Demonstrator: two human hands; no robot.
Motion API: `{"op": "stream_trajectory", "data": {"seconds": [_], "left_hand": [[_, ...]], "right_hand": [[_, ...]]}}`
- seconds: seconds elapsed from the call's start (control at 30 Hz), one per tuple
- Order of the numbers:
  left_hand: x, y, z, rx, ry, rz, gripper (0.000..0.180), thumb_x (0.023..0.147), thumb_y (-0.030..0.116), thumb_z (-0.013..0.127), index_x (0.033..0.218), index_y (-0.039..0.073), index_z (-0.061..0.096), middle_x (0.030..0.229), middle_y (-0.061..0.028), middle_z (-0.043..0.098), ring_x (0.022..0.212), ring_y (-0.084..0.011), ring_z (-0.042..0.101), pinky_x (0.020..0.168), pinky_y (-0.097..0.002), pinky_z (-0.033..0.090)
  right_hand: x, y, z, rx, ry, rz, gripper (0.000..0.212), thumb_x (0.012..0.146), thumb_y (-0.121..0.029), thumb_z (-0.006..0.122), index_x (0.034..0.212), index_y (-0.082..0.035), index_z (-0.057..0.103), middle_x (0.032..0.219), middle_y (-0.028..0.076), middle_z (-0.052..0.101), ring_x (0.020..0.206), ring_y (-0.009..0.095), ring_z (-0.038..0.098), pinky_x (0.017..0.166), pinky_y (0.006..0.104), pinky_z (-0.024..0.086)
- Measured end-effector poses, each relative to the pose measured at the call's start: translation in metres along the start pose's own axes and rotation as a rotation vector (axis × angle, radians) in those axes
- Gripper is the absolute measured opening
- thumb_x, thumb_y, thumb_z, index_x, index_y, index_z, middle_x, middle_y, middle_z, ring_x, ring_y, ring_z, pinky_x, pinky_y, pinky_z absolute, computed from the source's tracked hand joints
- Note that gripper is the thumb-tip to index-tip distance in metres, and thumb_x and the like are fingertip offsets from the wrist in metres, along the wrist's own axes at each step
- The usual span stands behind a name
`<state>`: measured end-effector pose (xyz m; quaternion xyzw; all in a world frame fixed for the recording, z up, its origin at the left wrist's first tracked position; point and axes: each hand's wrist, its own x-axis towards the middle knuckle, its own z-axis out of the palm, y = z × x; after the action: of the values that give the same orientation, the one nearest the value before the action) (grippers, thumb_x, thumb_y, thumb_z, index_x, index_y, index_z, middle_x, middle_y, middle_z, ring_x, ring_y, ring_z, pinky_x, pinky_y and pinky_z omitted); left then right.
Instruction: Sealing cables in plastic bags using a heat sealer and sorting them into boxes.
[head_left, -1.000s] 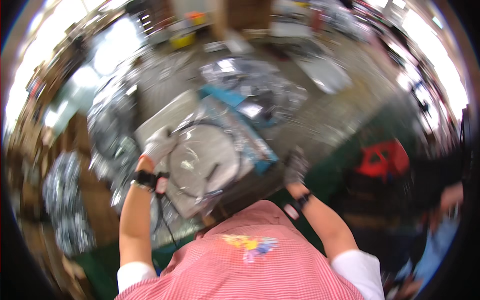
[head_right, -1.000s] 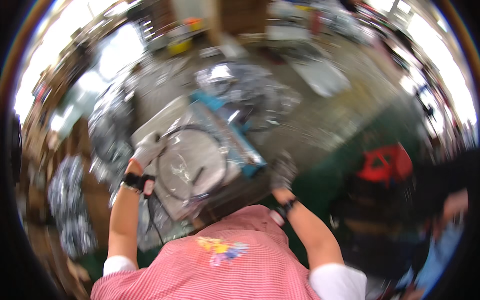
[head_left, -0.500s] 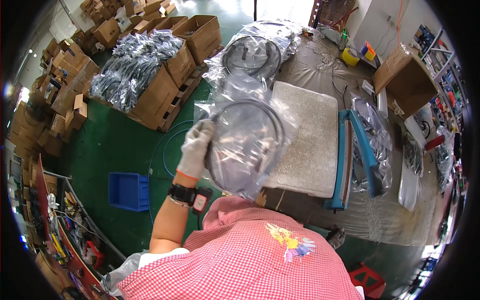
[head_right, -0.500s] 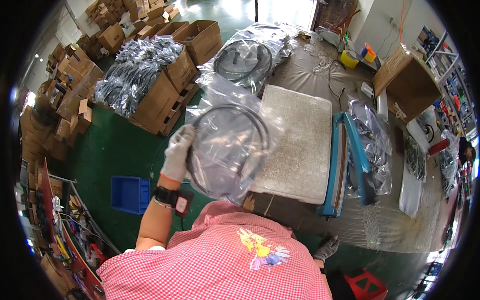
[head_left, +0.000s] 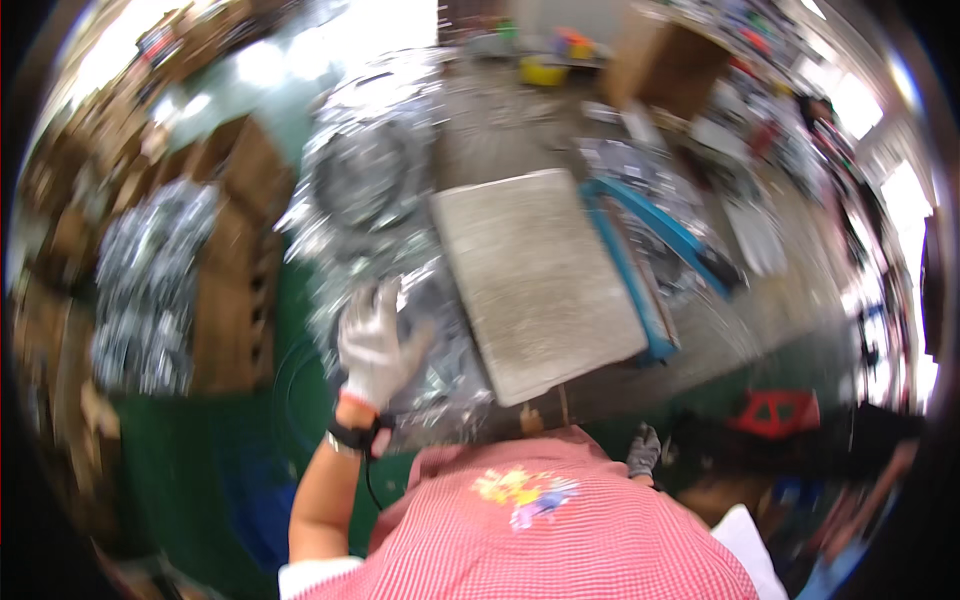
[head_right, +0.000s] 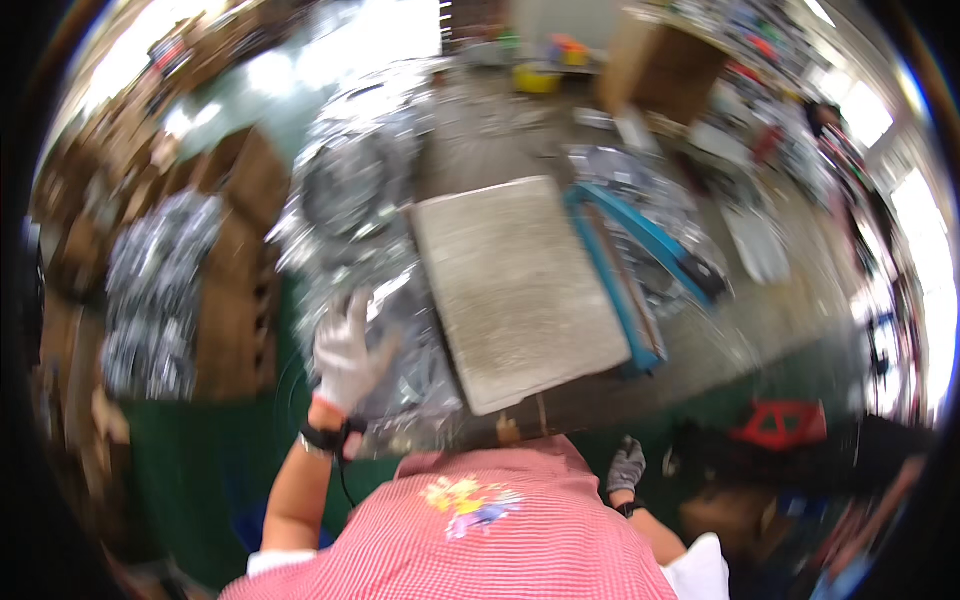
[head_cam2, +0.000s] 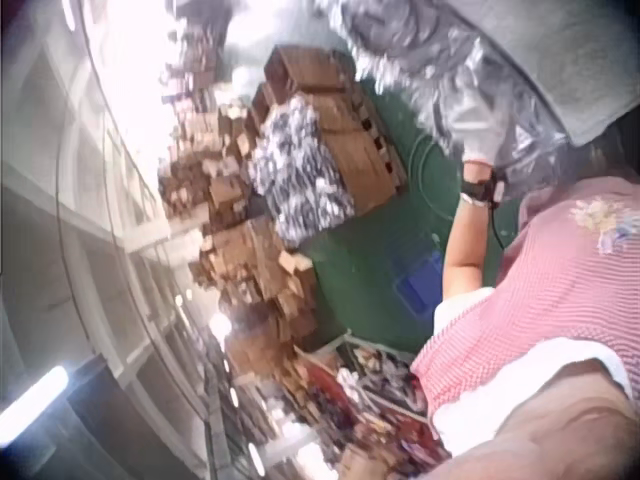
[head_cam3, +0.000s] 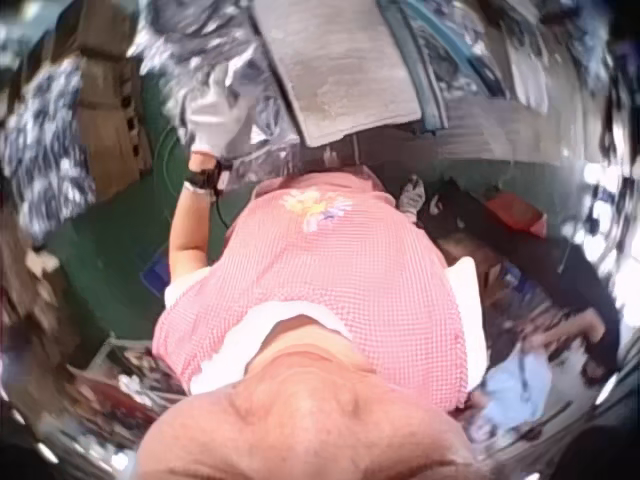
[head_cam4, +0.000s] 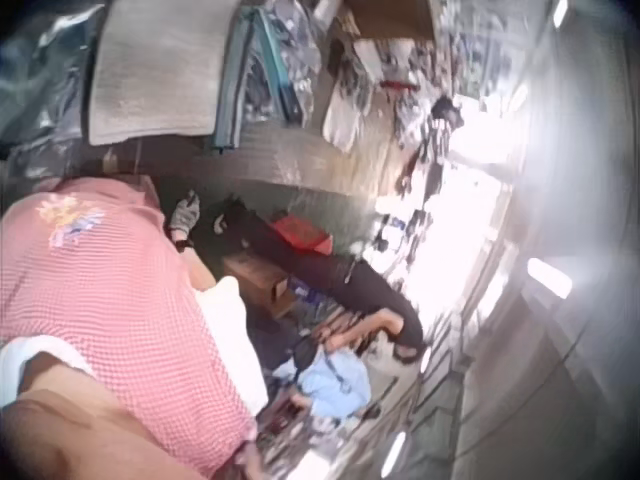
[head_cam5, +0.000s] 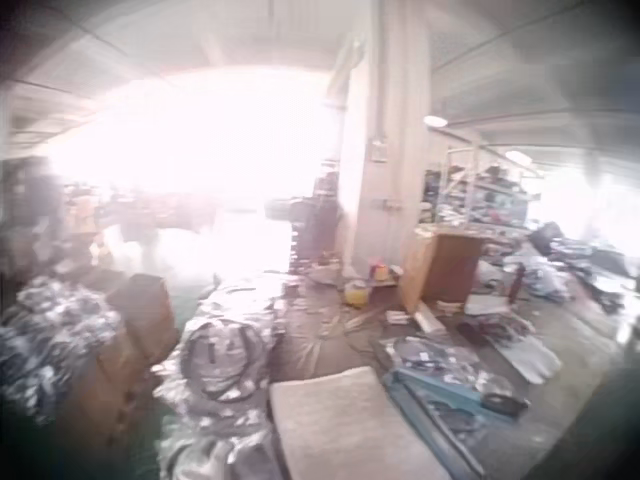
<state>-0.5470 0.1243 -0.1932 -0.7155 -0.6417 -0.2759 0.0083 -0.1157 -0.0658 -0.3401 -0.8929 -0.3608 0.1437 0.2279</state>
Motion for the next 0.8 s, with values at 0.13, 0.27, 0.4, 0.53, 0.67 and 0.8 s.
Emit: {"op": "stream_trajectory", "data": {"seconds": [0.13,0.27,0.4,0.53,0.67,0.8], "left_hand": [[-0.025,0.009,0.024,-0.051,-0.459,-0.103,0.069,0.079,0.046,0.057,0.135,0.011,0.041,0.14,-0.0314,0.029,0.131,-0.0468,0.025,0.109,-0.0468,0.02],[-0.014,0.001,0.029,0.048,-0.653,0.097,0.077,0.08,0.051,0.053,0.142,0.011,0.03,0.141,-0.0345,0.025,0.131,-0.0491,0.025,0.109,-0.045,0.022],[0.043,0.028,-0.004,0.247,-0.98,0.26,0.087,0.076,0.061,0.053,0.143,0.012,0.028,0.139,-0.0337,0.029,0.123,-0.0482,0.039,0.102,-0.045,0.034],[0.101,0.051,-0.002,0.374,-0.921,0.286,0.047,0.077,0.048,0.056,0.095,0.007,0.067,0.084,-0.0179,0.066,0.082,-0.0317,0.065,0.07,-0.0422,0.05],[0.146,0.116,0.051,0.246,-0.674,0.402,0.036,0.079,0.04,0.06,0.096,0.009,0.064,0.087,-0.0151,0.064,0.082,-0.0331,0.062,0.074,-0.0419,0.048],[0.15,0.157,0.142,0.129,-0.386,0.379,0.046,0.08,0.037,0.06,0.116,0.009,0.055,0.117,-0.0214,0.054,0.106,-0.0399,0.053,0.092,-0.0458,0.042]], "right_hand": [[-0.003,-0.032,-0.012,0.025,0.013,0.027,0.042,0.093,-0.04,0.043,0.096,-0.002,0.061,0.093,0.025,0.061,0.088,0.043,0.057,0.076,0.0464,0.045],[0.044,-0.042,-0.027,0.168,0.216,0.018,0.04,0.092,-0.037,0.045,0.092,0.0,0.059,0.09,0.026,0.059,0.087,0.042,0.056,0.076,0.0458,0.044],[0.157,-0.047,-0.03,0.465,0.251,0.058,0.039,0.091,-0.035,0.047,0.089,0.002,0.059,0.082,0.02,0.063,0.073,0.035,0.06,0.067,0.0417,0.046],[0.269,-0.11,-0.044,0.678,0.034,0.129,0.033,0.091,-0.036,0.05,0.09,-0.004,0.061,0.067,0.006,0.058,0.05,0.015,0.055,0.045,0.0299,0.043],[0.396,-0.154,-0.021,0.795,-0.124,0.179,0.032,0.089,-0.038,0.051,0.091,-0.008,0.061,0.066,0.006,0.059,0.049,0.017,0.055,0.042,0.0315,0.044],[0.476,-0.212,-0.007,0.898,-0.378,0.411,0.032,0.087,-0.041,0.055,0.094,-0.01,0.058,0.068,0.006,0.058,0.05,0.021,0.056,0.042,0.0358,0.049]]}}
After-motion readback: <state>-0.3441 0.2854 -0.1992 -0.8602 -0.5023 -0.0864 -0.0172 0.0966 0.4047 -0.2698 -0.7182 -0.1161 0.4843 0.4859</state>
